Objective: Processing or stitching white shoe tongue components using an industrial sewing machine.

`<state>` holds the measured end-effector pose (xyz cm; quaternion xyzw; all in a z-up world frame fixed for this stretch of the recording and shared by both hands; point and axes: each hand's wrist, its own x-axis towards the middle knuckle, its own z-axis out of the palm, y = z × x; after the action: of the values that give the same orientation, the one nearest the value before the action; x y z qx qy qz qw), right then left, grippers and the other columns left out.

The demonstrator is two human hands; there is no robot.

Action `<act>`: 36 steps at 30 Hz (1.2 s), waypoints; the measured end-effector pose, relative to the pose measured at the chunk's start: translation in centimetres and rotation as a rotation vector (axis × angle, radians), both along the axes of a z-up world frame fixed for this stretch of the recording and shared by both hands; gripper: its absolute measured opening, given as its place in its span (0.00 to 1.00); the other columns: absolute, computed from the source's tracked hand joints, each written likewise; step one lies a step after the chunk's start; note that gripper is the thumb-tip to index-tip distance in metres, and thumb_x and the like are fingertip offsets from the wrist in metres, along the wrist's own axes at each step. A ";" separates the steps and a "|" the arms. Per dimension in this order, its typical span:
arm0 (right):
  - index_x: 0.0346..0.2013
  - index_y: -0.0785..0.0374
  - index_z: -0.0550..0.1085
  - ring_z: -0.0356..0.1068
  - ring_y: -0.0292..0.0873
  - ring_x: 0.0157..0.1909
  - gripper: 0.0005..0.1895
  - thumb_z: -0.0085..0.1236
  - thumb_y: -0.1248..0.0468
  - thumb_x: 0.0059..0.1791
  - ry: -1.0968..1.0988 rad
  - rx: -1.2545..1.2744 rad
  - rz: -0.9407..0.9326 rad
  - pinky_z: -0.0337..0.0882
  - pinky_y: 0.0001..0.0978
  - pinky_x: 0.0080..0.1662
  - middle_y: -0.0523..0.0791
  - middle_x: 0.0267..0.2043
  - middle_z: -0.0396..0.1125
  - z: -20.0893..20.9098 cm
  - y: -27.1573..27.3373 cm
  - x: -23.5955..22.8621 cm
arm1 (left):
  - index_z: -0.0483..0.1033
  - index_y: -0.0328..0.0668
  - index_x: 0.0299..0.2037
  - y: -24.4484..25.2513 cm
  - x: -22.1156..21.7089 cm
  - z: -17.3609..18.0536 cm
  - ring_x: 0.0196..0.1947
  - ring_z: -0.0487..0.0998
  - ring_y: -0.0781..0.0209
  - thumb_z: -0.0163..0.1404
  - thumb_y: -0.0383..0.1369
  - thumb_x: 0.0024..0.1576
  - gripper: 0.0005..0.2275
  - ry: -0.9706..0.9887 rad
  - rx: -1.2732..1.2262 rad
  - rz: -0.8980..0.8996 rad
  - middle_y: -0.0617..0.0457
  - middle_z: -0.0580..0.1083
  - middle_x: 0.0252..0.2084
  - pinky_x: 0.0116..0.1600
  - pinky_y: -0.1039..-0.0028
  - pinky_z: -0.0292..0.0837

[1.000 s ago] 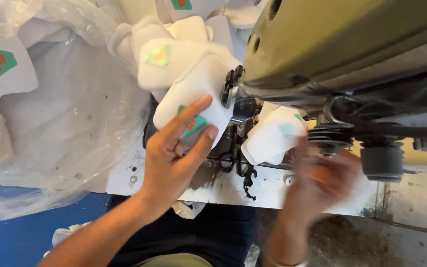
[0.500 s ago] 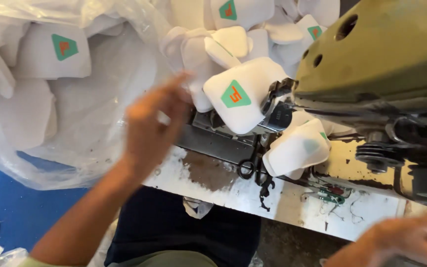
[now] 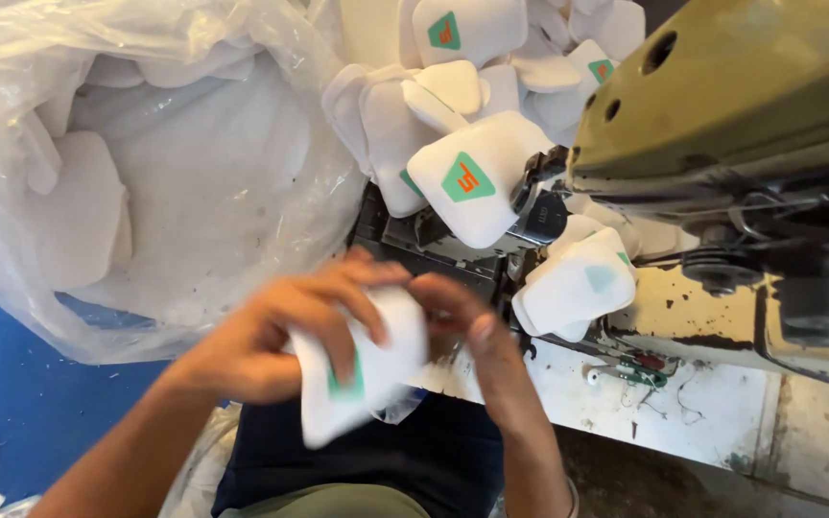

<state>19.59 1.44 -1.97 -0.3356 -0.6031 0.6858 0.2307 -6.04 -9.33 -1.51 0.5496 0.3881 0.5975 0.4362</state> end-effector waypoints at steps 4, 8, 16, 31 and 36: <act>0.60 0.70 0.72 0.71 0.41 0.56 0.27 0.62 0.54 0.54 0.036 -0.299 0.343 0.73 0.35 0.58 0.50 0.55 0.70 -2.8 -1.2 2.7 | 0.79 0.44 0.35 1.6 3.0 1.0 0.68 0.65 0.49 0.53 0.28 0.55 0.03 -0.340 0.086 -0.387 0.49 0.72 0.56 0.79 0.53 0.46; 0.56 0.74 0.72 0.72 0.41 0.48 0.23 0.62 0.59 0.53 0.032 -0.351 -0.093 0.73 0.34 0.52 0.50 0.48 0.73 -3.1 -2.3 3.5 | 0.74 0.42 0.59 0.8 8.1 -2.1 0.58 0.68 0.49 0.51 0.31 0.63 0.15 -0.780 -0.364 0.090 0.44 0.70 0.60 0.63 0.53 0.61; 0.55 0.66 0.71 0.72 0.36 0.48 0.19 0.59 0.66 0.50 0.079 -0.200 -0.327 0.73 0.27 0.49 0.46 0.47 0.74 0.0 -3.5 3.0 | 0.76 0.41 0.63 -0.8 13.4 -4.3 0.50 0.79 0.63 0.48 0.22 0.67 0.15 -0.214 -0.300 0.106 0.48 0.79 0.55 0.54 0.74 0.75; 0.67 0.68 0.61 0.70 0.41 0.50 0.30 0.61 0.63 0.54 -0.503 0.587 -0.750 0.70 0.26 0.50 0.47 0.50 0.69 -4.5 6.7 11.5 | 0.68 0.22 0.62 -2.5 -6.0 -7.8 0.58 0.68 0.30 0.55 0.37 0.57 0.27 1.619 -0.466 1.261 0.23 0.69 0.59 0.62 0.47 0.61; 0.60 0.75 0.66 0.66 0.49 0.53 0.24 0.64 0.66 0.55 -0.692 1.119 -0.680 0.68 0.35 0.53 0.57 0.56 0.62 -1.8 3.0 8.8 | 0.66 0.19 0.62 -5.2 -9.2 -8.2 0.53 0.73 0.29 0.48 0.28 0.62 0.20 1.226 -0.596 1.216 0.24 0.72 0.56 0.56 0.51 0.70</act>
<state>28.43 4.41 -3.76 -0.5331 -0.7635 0.0217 0.3638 -15.24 -14.48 -9.75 0.3360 0.9129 0.2025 -0.1126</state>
